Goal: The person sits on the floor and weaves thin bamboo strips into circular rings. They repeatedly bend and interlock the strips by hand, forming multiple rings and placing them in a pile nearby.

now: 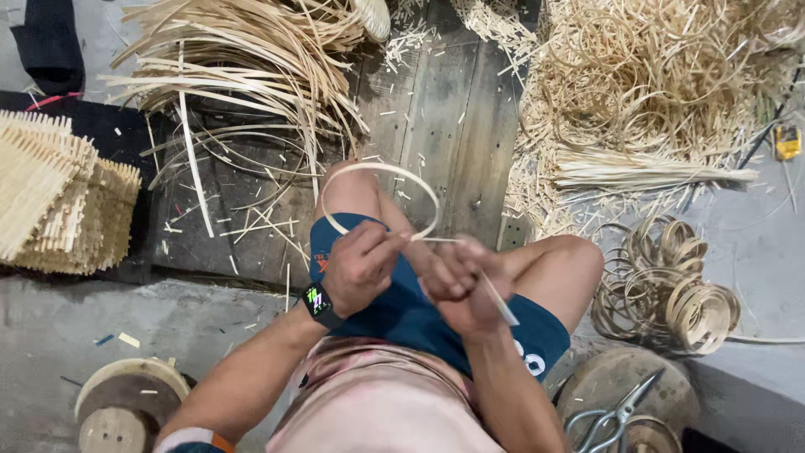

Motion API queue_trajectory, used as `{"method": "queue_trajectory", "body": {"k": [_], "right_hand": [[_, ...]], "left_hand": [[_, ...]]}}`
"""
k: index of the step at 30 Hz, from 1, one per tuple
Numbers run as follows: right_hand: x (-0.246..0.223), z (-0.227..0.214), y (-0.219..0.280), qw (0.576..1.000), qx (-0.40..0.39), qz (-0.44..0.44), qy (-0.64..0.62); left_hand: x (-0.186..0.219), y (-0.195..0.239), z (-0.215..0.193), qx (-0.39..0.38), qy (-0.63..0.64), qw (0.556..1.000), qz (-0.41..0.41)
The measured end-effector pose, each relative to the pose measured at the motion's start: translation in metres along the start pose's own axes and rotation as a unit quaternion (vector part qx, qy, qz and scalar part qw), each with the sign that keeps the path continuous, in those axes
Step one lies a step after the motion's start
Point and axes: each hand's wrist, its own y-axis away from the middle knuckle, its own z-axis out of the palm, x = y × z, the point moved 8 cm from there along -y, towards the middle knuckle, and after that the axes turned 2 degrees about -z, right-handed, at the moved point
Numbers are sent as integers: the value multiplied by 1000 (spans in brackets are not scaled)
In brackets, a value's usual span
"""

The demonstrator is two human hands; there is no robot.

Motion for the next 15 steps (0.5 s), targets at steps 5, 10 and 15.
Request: {"method": "queue_trajectory", "body": {"k": [5, 10, 15], "right_hand": [[6, 4, -23, 954, -44, 28, -294], [-64, -20, -1, 796, 34, -128, -591], [-88, 68, 2, 981, -140, -111, 78]], "left_hand": [[5, -18, -7, 21, -45, 998, 39], [14, -20, -7, 27, -14, 998, 47], [0, -39, -5, 23, -20, 999, 21]]}}
